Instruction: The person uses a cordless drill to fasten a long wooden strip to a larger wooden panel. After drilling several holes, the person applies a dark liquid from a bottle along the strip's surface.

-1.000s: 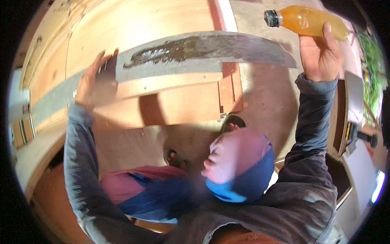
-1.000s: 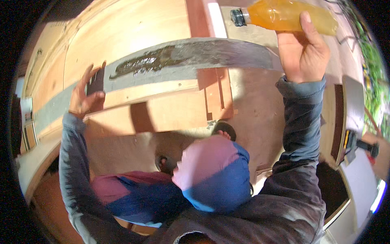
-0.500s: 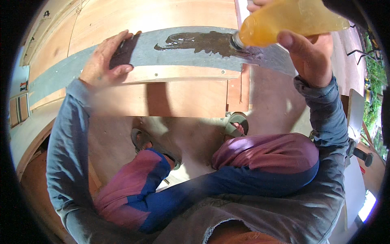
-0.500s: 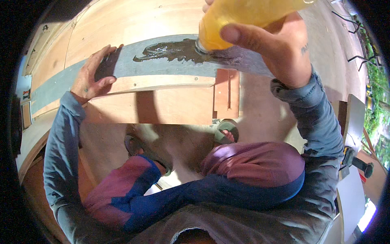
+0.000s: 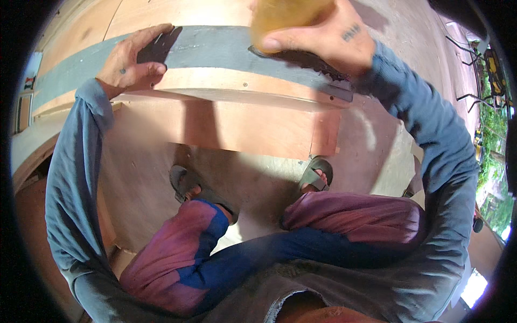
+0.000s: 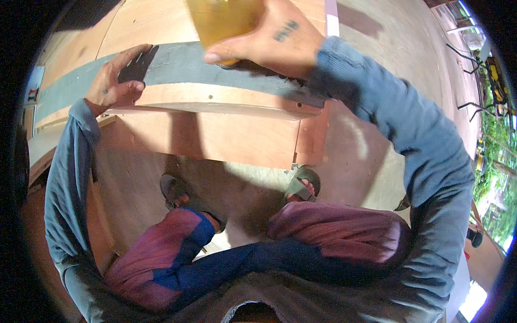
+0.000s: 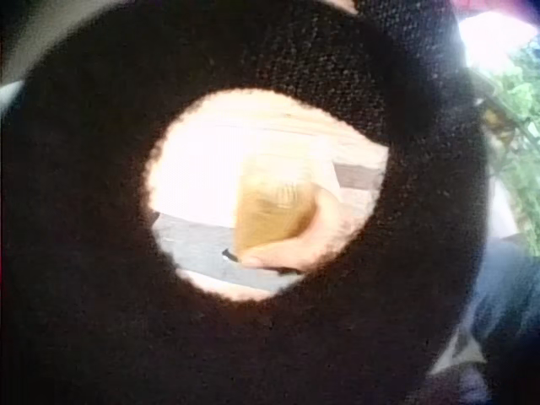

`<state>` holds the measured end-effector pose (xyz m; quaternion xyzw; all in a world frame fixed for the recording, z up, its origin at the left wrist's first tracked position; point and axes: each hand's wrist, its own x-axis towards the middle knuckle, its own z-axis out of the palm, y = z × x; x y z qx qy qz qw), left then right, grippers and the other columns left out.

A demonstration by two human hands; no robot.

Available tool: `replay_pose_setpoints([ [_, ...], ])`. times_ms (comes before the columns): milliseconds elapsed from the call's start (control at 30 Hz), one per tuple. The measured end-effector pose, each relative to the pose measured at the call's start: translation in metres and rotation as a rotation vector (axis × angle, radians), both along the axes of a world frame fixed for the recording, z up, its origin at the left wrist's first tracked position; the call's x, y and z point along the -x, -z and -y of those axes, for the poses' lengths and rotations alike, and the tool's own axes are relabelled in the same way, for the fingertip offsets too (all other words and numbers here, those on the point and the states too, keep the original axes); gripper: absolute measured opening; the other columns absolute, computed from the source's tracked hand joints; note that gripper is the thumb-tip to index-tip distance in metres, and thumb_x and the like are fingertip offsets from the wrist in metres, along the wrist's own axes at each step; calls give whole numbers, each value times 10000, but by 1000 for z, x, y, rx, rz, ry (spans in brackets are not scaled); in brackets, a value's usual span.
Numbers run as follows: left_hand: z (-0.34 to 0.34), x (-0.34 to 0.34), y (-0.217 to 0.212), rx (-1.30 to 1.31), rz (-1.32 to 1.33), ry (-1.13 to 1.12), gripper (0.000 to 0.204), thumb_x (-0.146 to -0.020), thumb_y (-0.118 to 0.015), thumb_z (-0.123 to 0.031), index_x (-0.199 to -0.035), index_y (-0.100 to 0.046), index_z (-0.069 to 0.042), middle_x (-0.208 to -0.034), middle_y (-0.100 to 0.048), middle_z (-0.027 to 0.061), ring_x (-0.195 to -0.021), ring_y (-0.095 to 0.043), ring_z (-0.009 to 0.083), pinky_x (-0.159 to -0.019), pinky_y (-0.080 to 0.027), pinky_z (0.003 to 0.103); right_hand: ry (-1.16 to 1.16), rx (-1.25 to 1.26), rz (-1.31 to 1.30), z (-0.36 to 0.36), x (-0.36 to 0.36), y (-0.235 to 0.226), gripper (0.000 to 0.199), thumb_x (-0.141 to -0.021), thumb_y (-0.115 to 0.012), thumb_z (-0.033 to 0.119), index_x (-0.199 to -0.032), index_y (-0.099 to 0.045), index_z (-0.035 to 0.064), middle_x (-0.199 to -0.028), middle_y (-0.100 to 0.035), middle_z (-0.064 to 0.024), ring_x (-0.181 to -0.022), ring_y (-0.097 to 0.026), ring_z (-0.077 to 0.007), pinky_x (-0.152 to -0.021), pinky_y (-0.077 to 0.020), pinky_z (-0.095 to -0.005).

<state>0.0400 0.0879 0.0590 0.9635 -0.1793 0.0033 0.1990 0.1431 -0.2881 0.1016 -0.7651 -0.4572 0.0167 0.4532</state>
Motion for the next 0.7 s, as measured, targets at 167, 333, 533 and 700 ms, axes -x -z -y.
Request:
replay_pose_setpoints([
  [167,15,-2,-9,32,-139,-95,787,-752,-804,-174,-1479,-510,-98,-1354,-629,171,-1175,-641,301,-1018,-506,414,9,31,19,-35,-6,12,413,-937,-678,164,-1296,-584,-17,-1231,-669,-180,-1143,-626,-346,-1052,-449,-482],
  [333,15,-3,-8,162,-273,-117,870,-746,-843,-223,-1521,-468,-99,-1457,-570,165,-1273,-583,289,-1075,-470,423,114,34,-7,42,-1,8,422,-926,-693,174,-1287,-592,-19,-1212,-678,-179,-1121,-637,-339,-1036,-461,-470],
  [533,11,-11,-17,-105,-112,33,1001,-626,-872,-177,-1535,-455,-133,-1418,-594,166,-1309,-566,336,-1128,-435,455,244,2,-81,110,15,5,432,-913,-711,186,-1276,-601,-21,-1191,-689,-177,-1095,-651,-330,-1018,-476,-454],
  [700,18,-20,-31,-201,-151,77,1143,-535,-932,-160,-1557,-421,-179,-1389,-630,153,-1288,-587,363,-1118,-462,479,217,-29,-60,84,18,10,441,-903,-725,196,-1267,-608,-24,-1172,-698,-175,-1073,-663,-322,-1002,-488,-442],
])
